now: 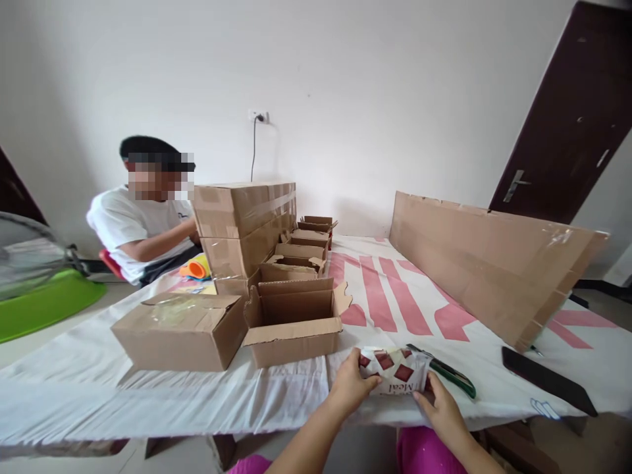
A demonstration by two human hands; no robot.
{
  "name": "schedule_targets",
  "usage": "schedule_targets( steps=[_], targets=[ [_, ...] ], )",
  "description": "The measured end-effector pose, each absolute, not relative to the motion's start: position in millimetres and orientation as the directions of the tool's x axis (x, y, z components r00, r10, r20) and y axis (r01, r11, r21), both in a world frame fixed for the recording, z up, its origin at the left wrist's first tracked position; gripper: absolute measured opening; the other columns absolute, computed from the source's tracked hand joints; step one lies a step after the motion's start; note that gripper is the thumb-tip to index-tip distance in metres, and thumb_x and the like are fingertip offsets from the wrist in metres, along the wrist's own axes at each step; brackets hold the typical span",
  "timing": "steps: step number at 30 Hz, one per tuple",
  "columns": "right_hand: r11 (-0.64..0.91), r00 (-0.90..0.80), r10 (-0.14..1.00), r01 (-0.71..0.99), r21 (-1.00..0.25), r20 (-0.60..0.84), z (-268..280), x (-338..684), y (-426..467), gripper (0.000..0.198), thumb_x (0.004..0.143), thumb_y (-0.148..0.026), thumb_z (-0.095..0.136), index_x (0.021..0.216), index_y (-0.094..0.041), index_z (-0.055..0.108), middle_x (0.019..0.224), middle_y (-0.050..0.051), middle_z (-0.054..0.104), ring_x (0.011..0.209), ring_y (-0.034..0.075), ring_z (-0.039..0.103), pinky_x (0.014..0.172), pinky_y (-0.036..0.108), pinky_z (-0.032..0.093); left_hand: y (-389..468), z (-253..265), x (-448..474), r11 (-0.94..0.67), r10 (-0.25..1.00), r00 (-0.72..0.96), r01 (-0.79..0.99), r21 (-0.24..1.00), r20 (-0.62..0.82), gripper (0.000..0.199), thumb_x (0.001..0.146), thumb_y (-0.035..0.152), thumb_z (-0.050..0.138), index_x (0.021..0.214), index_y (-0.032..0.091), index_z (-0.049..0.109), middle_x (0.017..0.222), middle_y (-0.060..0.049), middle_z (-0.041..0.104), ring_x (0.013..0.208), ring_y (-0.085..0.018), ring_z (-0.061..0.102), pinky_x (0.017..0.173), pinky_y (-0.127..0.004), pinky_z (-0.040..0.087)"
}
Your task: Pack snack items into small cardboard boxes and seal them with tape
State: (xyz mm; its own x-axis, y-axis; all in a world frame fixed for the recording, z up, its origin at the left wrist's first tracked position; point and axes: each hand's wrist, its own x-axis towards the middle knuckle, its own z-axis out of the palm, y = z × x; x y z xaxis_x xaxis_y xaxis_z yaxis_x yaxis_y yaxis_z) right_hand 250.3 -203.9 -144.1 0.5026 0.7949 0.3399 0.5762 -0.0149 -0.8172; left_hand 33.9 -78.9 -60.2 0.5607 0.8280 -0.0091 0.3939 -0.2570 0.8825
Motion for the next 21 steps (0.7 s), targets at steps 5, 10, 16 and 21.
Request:
schedule_targets(
  steps=[5, 10, 16, 21],
  targets=[
    [0.127, 0.59, 0.665, 0.514, -0.848, 0.457, -105.8, 247.2, -197.3, 0.045, 0.078, -0.047, 0.061, 0.114, -0.021, 0.056, 0.111, 0.013, 0.069, 0.098, 0.029, 0.067, 0.085, 0.043, 0.056, -88.4, -43.2, 46.7, -0.182, 0.886, 0.456, 0.188, 0.965, 0.078, 0.032, 0.076, 0.023, 0.065, 0.107, 0.015, 0.059, 0.102, -0.008, 0.071, 0.094, -0.021, 0.066, 0.081, -0.029, 0.05],
    [0.319, 0.583, 0.537, 0.529, -0.787, 0.61, 3.6, 269.3, -149.4, 0.049, 0.084, -0.046, 0.055, 0.124, -0.018, 0.048, 0.126, 0.015, 0.059, 0.111, 0.025, 0.059, 0.092, 0.041, 0.051, -59.4, 60.9, 81.4, -0.426, 0.865, 0.38, 0.211, 0.88, 0.328, 0.034, 0.085, 0.033, 0.059, 0.114, 0.018, 0.053, 0.108, -0.009, 0.069, 0.096, -0.021, 0.065, 0.08, -0.03, 0.051],
    [0.348, 0.575, 0.591, 0.452, -0.821, 0.566, 65.3, 305.6, -67.1, 0.049, 0.072, -0.049, 0.062, 0.109, -0.017, 0.056, 0.109, 0.014, 0.067, 0.091, 0.023, 0.064, 0.081, 0.043, 0.053, -5.4, 152.7, 123.4, -0.436, 0.887, 0.358, 0.445, 0.782, 0.291, 0.026, 0.085, 0.027, 0.061, 0.106, 0.013, 0.056, 0.111, -0.017, 0.067, 0.105, -0.026, 0.063, 0.086, -0.033, 0.047],
    [0.391, 0.449, 0.741, 0.315, -0.865, 0.499, -2.3, 288.1, -98.1, 0.051, 0.066, -0.047, 0.068, 0.109, -0.019, 0.061, 0.104, 0.013, 0.071, 0.091, 0.028, 0.067, 0.076, 0.046, 0.055, -46.6, 96.8, 96.3, -0.496, 0.855, 0.407, 0.461, 0.736, 0.322, 0.024, 0.081, 0.017, 0.06, 0.105, 0.019, 0.056, 0.111, -0.009, 0.068, 0.104, -0.021, 0.062, 0.09, -0.03, 0.045]
  ],
)
